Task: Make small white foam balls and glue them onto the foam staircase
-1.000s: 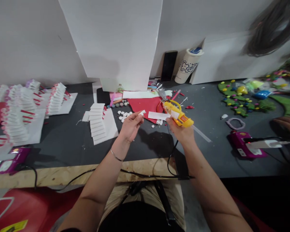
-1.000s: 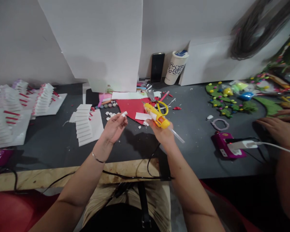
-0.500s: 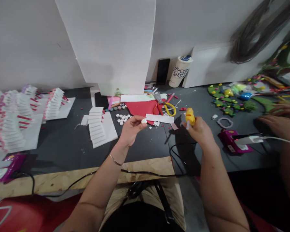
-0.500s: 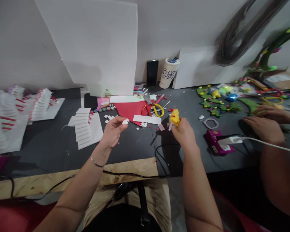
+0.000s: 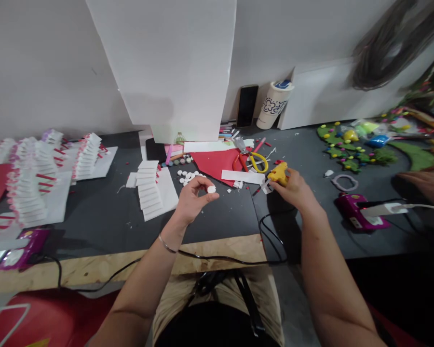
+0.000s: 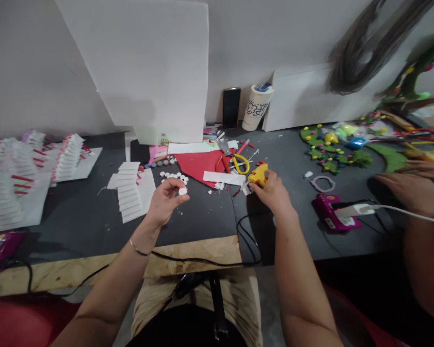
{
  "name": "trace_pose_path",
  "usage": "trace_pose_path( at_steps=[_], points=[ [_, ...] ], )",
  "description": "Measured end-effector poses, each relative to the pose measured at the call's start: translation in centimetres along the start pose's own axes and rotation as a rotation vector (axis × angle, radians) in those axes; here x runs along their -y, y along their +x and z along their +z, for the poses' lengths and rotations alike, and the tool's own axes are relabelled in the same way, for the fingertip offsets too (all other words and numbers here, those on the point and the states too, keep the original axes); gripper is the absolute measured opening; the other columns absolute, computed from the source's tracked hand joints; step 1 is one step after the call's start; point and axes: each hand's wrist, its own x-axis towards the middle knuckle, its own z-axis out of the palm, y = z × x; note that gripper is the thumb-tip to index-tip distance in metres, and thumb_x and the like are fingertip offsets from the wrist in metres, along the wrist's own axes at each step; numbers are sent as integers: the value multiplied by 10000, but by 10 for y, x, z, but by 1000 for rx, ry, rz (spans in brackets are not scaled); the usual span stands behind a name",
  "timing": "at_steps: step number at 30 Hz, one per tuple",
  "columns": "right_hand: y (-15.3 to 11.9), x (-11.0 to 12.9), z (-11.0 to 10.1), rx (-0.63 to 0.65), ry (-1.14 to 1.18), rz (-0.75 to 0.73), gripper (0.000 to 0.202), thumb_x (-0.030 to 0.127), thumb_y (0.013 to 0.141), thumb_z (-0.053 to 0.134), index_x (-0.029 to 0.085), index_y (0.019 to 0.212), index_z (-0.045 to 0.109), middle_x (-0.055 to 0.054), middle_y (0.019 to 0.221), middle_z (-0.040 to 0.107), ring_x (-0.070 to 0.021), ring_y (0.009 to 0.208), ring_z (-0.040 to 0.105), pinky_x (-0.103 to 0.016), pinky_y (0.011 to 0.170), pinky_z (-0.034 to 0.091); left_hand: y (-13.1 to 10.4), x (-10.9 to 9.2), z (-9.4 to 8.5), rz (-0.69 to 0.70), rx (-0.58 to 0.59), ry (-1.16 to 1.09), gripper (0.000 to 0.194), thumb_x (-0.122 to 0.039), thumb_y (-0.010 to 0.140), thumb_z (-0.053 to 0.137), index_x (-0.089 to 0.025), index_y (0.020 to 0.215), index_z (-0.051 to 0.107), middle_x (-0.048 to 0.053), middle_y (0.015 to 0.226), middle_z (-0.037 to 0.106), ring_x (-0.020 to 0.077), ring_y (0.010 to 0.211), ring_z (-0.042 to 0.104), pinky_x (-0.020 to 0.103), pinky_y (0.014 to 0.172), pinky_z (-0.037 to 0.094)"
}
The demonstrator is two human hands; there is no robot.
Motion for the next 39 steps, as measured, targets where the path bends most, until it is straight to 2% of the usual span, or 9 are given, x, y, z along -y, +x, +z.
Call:
trace_pose_path(
  at_steps=[7, 12, 20, 24, 30, 33, 36, 39],
  points=[
    [-2, -2, -1, -9, 29, -10, 851, 554, 770, 646, 106, 1435, 362, -238, 1211, 588, -382, 1122, 595, -469, 893, 476, 0, 10, -13, 32, 7, 121, 310, -326, 621, 858, -199, 743, 603, -15, 743, 582, 124, 699, 515, 263, 695, 425],
    [-5, 3, -9, 41, 5, 21, 891, 551, 773, 644, 111, 1474, 315, -254, 1225, 580, -406, 1136, 588, -499, 910, 468, -1, 16, -20, 69, 24, 259, 295, -343, 670, 820, -199, 755, 577, -9, 759, 588, 133, 718, 522, 274, 702, 431],
    [-5, 1, -11, 29, 51, 25, 933, 566, 759, 643, 95, 1485, 297, -264, 1287, 557, -407, 1200, 557, -493, 949, 452, -4, 16, -20, 178, 50, 429, 229, -263, 726, 765, -205, 742, 543, -20, 747, 569, 134, 720, 508, 289, 718, 441],
    [-4, -3, -17, 40, 60, 94, 959, 627, 779, 601, 71, 1490, 275, -278, 1299, 551, -403, 1218, 552, -480, 953, 453, -5, 19, -21, 233, 58, 538, 222, -278, 753, 754, -207, 741, 544, -16, 757, 587, 141, 724, 513, 304, 735, 437],
    [-5, 3, -21, 23, -59, 157, 875, 621, 845, 535, 59, 1478, 315, -291, 1241, 586, -409, 1167, 586, -501, 943, 452, -6, 21, -21, 211, 57, 749, 230, -281, 755, 771, -208, 731, 554, -25, 770, 618, 153, 760, 539, 340, 834, 405],
    [-8, 4, -20, 10, -184, 110, 782, 582, 863, 524, 42, 1419, 418, -291, 1120, 636, -431, 1065, 625, -530, 890, 463, -7, 20, -20, 182, 79, 838, 227, -307, 762, 771, -212, 737, 566, -26, 789, 633, 164, 787, 553, 353, 865, 388],
    [-12, 1, -25, -55, -301, 31, 736, 594, 877, 486, 36, 1357, 501, -286, 1018, 654, -444, 986, 635, -563, 841, 465, -8, 20, -21, 169, 98, 899, 211, -315, 779, 759, -214, 752, 576, -22, 816, 645, 177, 835, 566, 356, 884, 370],
    [-16, 8, -37, -155, -276, -107, 730, 620, 887, 452, 48, 1334, 529, -267, 992, 648, -429, 974, 620, -569, 825, 465, -9, 20, -22, 183, 120, 938, 197, -322, 794, 748, -214, 769, 586, -17, 842, 653, 187, 881, 569, 354, 884, 356]
  ],
)
